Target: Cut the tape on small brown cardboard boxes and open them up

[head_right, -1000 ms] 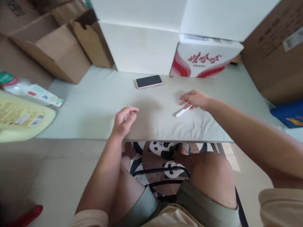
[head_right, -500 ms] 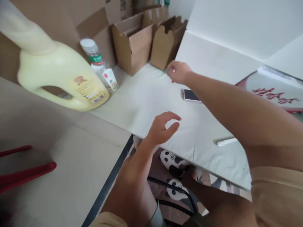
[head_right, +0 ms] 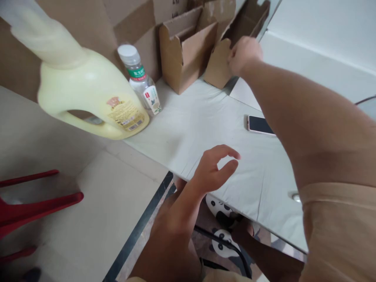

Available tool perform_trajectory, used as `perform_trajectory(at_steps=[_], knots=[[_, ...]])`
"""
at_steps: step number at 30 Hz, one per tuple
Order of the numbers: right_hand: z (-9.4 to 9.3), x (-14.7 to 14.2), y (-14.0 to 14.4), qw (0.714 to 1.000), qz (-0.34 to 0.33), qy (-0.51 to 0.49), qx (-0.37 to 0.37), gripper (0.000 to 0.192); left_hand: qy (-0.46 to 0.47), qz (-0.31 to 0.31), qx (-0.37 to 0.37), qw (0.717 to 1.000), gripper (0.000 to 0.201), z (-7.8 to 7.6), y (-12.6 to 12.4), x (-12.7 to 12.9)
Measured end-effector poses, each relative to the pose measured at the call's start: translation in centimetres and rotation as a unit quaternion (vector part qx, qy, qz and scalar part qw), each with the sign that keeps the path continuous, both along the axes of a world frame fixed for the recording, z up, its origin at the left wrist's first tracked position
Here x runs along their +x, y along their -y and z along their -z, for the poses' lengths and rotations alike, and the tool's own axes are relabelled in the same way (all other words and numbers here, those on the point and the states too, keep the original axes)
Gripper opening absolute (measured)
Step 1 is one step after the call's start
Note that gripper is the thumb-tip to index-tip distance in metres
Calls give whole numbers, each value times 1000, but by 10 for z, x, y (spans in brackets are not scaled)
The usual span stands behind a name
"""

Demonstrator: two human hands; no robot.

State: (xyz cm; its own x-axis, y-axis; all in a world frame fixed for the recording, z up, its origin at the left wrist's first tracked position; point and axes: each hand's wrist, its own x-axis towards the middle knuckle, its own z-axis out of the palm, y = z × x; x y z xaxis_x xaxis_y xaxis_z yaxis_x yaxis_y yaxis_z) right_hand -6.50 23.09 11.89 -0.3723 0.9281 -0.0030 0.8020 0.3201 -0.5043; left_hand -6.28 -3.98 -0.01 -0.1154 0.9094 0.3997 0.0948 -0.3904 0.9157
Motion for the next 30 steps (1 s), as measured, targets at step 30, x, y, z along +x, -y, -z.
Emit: perform_trajectory(at_steps=[30], knots=[[81, 301, 277, 910, 3, -230, 345, 33, 136, -86, 27, 987, 40, -24, -33, 43]])
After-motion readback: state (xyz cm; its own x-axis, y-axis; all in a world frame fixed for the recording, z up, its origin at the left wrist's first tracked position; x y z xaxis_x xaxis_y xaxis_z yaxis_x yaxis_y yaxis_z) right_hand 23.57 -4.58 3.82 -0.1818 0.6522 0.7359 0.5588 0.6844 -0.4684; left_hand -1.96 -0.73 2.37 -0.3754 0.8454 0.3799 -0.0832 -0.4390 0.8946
